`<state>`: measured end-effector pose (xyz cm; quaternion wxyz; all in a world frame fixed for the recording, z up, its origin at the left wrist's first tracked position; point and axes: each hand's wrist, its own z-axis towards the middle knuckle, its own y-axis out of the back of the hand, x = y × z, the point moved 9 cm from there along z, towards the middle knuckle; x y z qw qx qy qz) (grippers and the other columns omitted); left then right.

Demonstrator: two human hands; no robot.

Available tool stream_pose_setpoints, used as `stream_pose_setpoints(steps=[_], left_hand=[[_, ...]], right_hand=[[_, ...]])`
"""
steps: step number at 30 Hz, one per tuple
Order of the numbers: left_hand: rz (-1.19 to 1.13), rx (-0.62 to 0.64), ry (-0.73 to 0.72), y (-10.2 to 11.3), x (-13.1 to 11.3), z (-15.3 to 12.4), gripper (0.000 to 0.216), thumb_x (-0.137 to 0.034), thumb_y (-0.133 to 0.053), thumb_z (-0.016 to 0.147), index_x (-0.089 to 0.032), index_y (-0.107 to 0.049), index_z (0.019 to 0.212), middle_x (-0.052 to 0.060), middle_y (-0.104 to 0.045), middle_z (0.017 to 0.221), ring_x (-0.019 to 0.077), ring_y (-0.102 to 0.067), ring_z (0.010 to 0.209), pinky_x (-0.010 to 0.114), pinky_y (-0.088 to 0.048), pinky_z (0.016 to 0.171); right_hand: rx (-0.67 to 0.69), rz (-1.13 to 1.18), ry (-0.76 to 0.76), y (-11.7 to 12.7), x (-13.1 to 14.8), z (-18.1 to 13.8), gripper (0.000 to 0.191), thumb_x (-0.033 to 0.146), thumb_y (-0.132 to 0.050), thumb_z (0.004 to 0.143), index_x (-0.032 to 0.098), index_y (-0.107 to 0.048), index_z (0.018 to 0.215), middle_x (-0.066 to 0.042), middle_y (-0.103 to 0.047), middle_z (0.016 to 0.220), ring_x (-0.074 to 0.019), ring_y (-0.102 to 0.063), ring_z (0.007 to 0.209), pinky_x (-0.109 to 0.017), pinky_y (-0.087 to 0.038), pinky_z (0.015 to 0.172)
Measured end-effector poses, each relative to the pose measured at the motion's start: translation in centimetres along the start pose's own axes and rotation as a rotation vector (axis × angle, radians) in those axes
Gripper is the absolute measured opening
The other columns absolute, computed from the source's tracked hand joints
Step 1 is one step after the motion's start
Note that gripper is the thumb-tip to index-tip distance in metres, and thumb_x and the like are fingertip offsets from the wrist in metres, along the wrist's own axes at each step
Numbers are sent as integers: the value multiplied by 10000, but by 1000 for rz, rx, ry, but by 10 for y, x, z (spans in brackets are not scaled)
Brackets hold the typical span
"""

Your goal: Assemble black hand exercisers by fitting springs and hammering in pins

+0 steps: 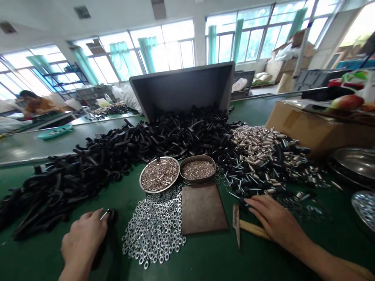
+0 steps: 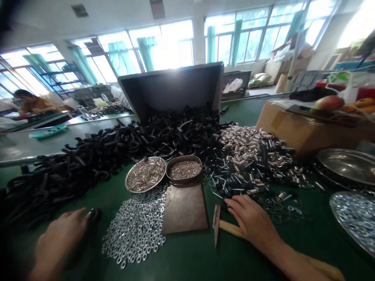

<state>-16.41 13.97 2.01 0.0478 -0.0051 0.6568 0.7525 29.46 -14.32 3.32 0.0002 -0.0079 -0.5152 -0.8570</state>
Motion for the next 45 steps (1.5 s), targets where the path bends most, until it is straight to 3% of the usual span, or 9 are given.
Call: stream_pose_setpoints(steps=[7, 11, 18, 23, 28, 30, 32, 39, 45], left_hand=[[-349, -65, -634, 31, -242, -45, 290, -296, -490, 846, -202, -668, 1055, 88, -635, 1130, 241, -576, 1035, 400, -475, 913], [-506, 44, -828, 21, -303, -99, 251, -229, -527, 841, -234, -665, 1050, 82, -637, 1123, 229, -583, 1030, 403, -489, 906], [-668, 55, -799, 9, -288, -102, 232, -297, -522, 853, -235, -669, 1022, 90, -636, 1116, 236, -588, 1036, 422, -490, 917], [-815, 31, -741, 40, -289, -110, 541, -343, -617, 780, -238, -496, 1297, 103, -454, 1387, 280, -413, 1271, 485, -342, 1055], [-1123, 598, -672, 28, -316, -150, 511, -272, -599, 764, -214, -514, 1264, 78, -605, 1201, 255, -573, 1076, 381, -463, 918], [-1190, 810, -558, 12, -317, -164, 363, -283, -558, 782, -182, -593, 1129, 56, -667, 954, 208, -636, 800, 310, -513, 708], [-1218, 844, -413, -1, -307, -167, 286, -338, -571, 771, -160, -618, 990, 24, -632, 767, 170, -594, 623, 271, -476, 576], [-1267, 522, 6, -27, -220, -145, 342, -401, -685, 643, -170, -603, 881, -27, -561, 638, 138, -509, 581, 237, -394, 556], [-1365, 501, 242, -54, -171, -141, 338, -428, -706, 626, -178, -548, 790, -79, -434, 515, 96, -409, 488, 210, -309, 490]], right_hand=[[78, -187, -63, -24, -59, 165, 508, -28, -394, 806, 170, -542, 1249, -143, -475, 1315, -273, -438, 1155, -389, -419, 878], [114, -194, -121, -39, -83, 220, 311, 44, -425, 854, 150, -630, 1063, -159, -572, 1097, -248, -525, 983, -363, -431, 779], [87, -136, -132, -4, -72, 231, 282, 39, -393, 860, 155, -593, 1022, -123, -539, 1079, -212, -515, 960, -299, -427, 732], [130, 382, 116, 38, 5, 184, 375, -75, -378, 732, 167, -619, 886, -37, -560, 984, -134, -539, 921, -266, -432, 833], [289, 955, 291, 52, 80, 106, 403, -101, -383, 703, 163, -638, 871, -26, -592, 1007, -103, -568, 957, -241, -453, 873], [252, 905, 220, 46, 74, 88, 382, -46, -407, 789, 177, -627, 1009, -43, -584, 1107, -113, -557, 1021, -255, -444, 902], [203, 681, 89, 34, 47, 77, 320, 35, -430, 855, 182, -609, 1075, -61, -582, 1121, -140, -553, 1028, -283, -442, 903], [357, -74, -293, -2, -68, 32, 266, 57, -406, 861, 167, -647, 892, -73, -620, 906, -186, -559, 886, -257, -427, 684], [432, -198, -295, -12, -85, 7, 308, 38, -422, 824, 191, -661, 943, -95, -593, 892, -225, -538, 878, -274, -387, 599]])
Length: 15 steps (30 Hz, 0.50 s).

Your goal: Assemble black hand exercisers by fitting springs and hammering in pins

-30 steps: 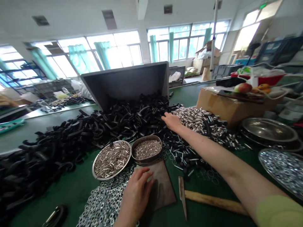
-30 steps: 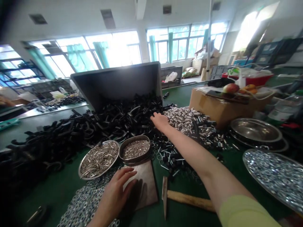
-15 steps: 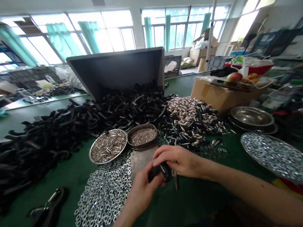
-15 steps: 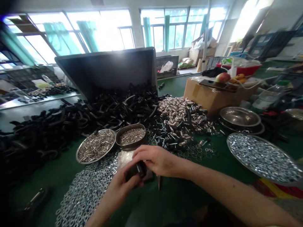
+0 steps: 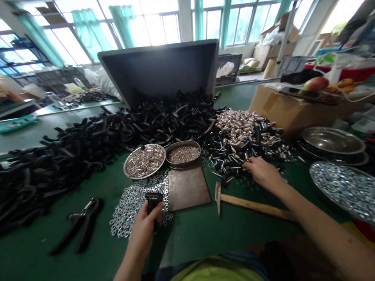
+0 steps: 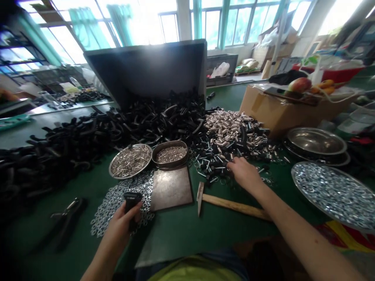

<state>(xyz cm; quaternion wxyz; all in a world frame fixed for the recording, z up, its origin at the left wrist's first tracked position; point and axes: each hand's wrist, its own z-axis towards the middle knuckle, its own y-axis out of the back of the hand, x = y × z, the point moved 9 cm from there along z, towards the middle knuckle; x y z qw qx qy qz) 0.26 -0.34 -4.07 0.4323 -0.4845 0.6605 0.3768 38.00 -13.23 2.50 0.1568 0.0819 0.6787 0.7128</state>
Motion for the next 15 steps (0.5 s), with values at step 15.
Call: stream_pose_setpoints(steps=[15], left_hand=[[517, -117, -292, 25, -39, 17, 80, -164, -559, 679, -166, -633, 711, 2, -625, 680, 160, -569, 679, 253, -404, 653]], right_hand=[[-121, 1084, -240, 1, -1, -3, 364, 572, -550, 790, 302, -567, 1033, -121, -677, 809, -265, -652, 718, -407, -507, 622]])
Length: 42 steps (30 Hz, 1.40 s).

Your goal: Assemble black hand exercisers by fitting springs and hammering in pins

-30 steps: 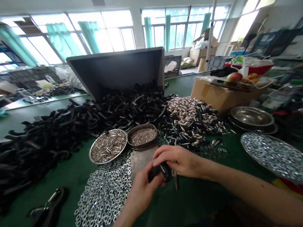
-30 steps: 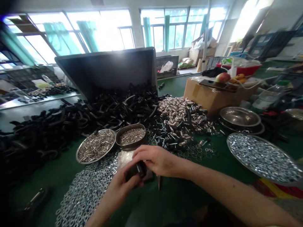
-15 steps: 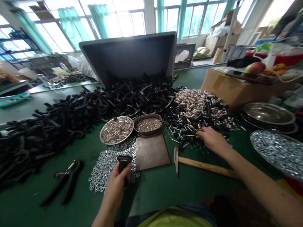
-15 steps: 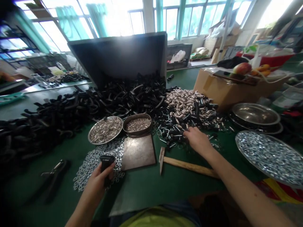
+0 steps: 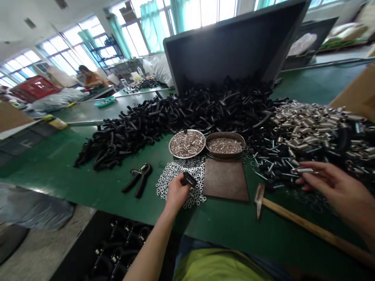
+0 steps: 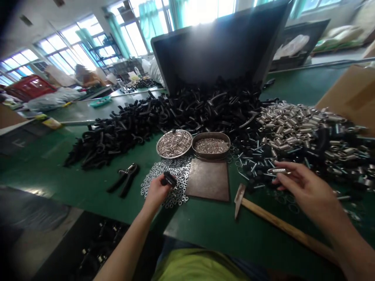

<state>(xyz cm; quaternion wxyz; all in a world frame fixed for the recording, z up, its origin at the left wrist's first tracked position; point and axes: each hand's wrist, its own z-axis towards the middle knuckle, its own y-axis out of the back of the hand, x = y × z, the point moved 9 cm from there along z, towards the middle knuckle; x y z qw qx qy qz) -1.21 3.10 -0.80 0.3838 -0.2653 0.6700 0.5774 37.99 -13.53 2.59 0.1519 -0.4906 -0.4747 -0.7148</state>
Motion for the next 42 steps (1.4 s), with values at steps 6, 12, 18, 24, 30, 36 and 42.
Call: stream_pose_setpoints(steps=[6, 12, 18, 24, 30, 36, 42], left_hand=[[547, 95, -206, -8, -15, 12, 173, -95, -539, 721, -199, -674, 757, 41, -635, 873, 176, -594, 831, 257, -420, 732], [660, 134, -273, -28, -17, 4, 375, -110, -549, 748, -263, -657, 1073, 30, -625, 996, 180, -602, 856, 257, -442, 722], [761, 54, -333, -36, -29, 24, 433, -88, -504, 773, -253, -606, 1160, 54, -597, 1106, 200, -595, 934, 271, -462, 723], [838, 164, -390, -48, -33, 34, 249, -69, -480, 786, -190, -638, 935, 76, -637, 939, 211, -598, 926, 295, -458, 779], [767, 185, -413, -46, -36, 35, 128, -96, -533, 754, -160, -609, 834, 103, -637, 926, 228, -596, 905, 313, -457, 777], [224, 98, -188, -23, -34, 34, 106, -120, -567, 691, -154, -608, 783, 23, -631, 720, 172, -606, 688, 280, -469, 662], [-761, 379, 236, -60, -29, -13, 338, -186, -661, 642, -113, -671, 972, 25, -649, 679, 134, -626, 595, 268, -512, 648]], right_hand=[[282, 265, -52, -86, 43, -39, 410, 584, -626, 719, 219, -613, 906, -44, -651, 654, -188, -605, 555, -312, -510, 495], [461, 348, -35, -141, 58, -59, 348, 497, -602, 777, 187, -574, 934, -12, -613, 646, -136, -571, 531, -263, -481, 475], [499, 378, -61, -157, 57, -62, 299, 429, -591, 806, 186, -548, 975, -1, -604, 683, -125, -565, 570, -267, -479, 537], [520, 386, -88, -161, 54, -63, 313, 439, -603, 801, 182, -543, 970, -4, -600, 683, -126, -552, 570, -269, -464, 538], [518, 484, -102, -161, 63, -63, 328, 453, -613, 787, 181, -533, 951, -5, -586, 702, -119, -539, 561, -266, -455, 527], [520, 545, -118, -159, 68, -65, 289, 409, -617, 789, 182, -530, 945, -1, -584, 711, -117, -546, 577, -256, -448, 525], [562, 546, -96, -163, 75, -71, 231, 343, -612, 798, 188, -537, 952, 5, -581, 704, -120, -555, 600, -255, -454, 545]])
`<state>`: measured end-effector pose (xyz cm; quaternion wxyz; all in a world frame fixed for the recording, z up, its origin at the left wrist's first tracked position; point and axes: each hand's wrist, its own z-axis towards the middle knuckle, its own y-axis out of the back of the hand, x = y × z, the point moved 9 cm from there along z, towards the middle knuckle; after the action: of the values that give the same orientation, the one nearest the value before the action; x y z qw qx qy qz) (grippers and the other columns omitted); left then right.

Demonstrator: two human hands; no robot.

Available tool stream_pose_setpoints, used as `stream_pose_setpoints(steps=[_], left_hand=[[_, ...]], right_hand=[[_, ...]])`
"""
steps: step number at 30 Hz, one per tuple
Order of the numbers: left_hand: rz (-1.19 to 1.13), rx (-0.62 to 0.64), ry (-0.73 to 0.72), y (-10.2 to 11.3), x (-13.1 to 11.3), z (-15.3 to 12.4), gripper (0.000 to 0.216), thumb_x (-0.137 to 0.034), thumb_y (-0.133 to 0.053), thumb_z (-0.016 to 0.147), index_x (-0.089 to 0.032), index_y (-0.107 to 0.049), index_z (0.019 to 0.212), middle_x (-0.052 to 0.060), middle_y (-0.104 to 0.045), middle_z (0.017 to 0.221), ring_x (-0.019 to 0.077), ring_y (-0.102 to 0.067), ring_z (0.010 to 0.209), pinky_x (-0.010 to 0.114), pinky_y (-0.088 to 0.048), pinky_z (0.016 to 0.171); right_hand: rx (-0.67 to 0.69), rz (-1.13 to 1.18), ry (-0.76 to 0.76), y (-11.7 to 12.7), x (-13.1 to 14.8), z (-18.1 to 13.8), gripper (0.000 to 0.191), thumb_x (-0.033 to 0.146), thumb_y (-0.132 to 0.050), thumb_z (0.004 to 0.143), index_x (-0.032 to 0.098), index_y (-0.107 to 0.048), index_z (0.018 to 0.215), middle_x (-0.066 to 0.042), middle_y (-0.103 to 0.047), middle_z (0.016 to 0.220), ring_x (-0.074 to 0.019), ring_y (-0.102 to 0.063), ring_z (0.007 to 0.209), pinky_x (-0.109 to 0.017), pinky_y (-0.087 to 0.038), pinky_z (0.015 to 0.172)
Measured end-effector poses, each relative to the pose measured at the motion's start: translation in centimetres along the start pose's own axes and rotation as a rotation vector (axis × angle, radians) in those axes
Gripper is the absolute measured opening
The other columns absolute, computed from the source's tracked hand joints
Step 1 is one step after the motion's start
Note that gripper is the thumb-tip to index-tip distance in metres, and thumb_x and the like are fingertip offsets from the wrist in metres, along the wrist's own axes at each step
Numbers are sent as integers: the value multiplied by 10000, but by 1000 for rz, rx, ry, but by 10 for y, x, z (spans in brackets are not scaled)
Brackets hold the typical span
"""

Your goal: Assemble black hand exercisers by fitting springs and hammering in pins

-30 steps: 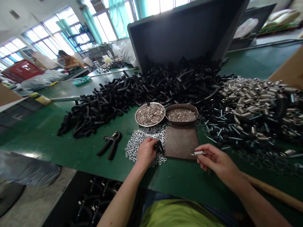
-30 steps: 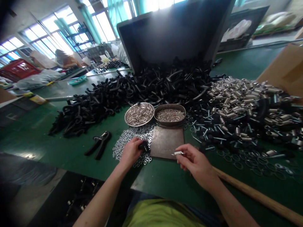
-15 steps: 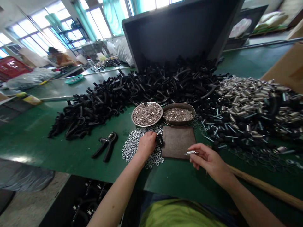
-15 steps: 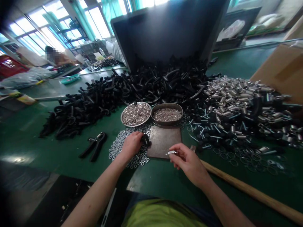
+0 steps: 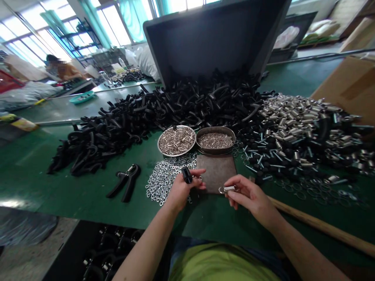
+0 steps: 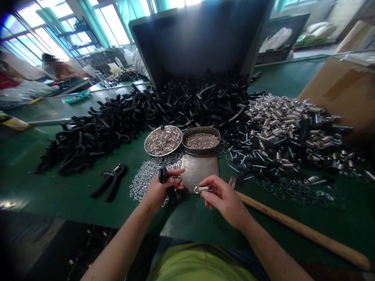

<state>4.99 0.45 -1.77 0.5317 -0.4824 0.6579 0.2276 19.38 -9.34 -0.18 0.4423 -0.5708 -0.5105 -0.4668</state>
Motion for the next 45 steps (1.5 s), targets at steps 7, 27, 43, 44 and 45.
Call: stream_pose_setpoints(steps=[7, 27, 43, 44, 45], left_hand=[[-352, -41, 146, -31, 38, -27, 219, -187, -793, 575, -117, -647, 722, 8, -630, 616, 93, -604, 570, 192, -507, 584], [-176, 38, 220, -50, 61, -36, 260, -322, -714, 700, -155, -552, 814, -25, -564, 619, 46, -428, 447, 154, -318, 408], [33, 207, 290, -91, 59, -45, 339, -314, -720, 628, -162, -546, 875, -73, -395, 558, 45, -314, 441, 171, -206, 390], [84, 208, 295, -89, 58, -46, 351, -337, -723, 629, -165, -544, 876, -73, -401, 555, 47, -321, 432, 177, -209, 386], [111, 219, 310, -89, 59, -47, 351, -356, -723, 633, -169, -534, 864, -76, -397, 542, 48, -317, 420, 181, -208, 383]], right_hand=[[-8, 95, 11, -13, 0, -7, 244, 373, -658, 769, 198, -534, 885, 36, -543, 632, -111, -532, 554, -236, -443, 494], [-261, -136, 88, 21, 20, -1, 209, 321, -676, 734, 199, -633, 898, -43, -699, 864, -184, -658, 746, -320, -524, 706], [-220, -392, 131, 12, 23, -9, 90, 220, -591, 796, 217, -607, 884, -1, -669, 804, -162, -633, 741, -276, -483, 696], [-207, -374, 119, 13, 19, -5, 98, 230, -588, 801, 207, -595, 895, -4, -666, 806, -161, -635, 747, -268, -487, 688], [-178, -390, 113, 14, 17, 1, 105, 243, -576, 814, 199, -588, 909, -5, -663, 805, -157, -635, 749, -260, -488, 679]])
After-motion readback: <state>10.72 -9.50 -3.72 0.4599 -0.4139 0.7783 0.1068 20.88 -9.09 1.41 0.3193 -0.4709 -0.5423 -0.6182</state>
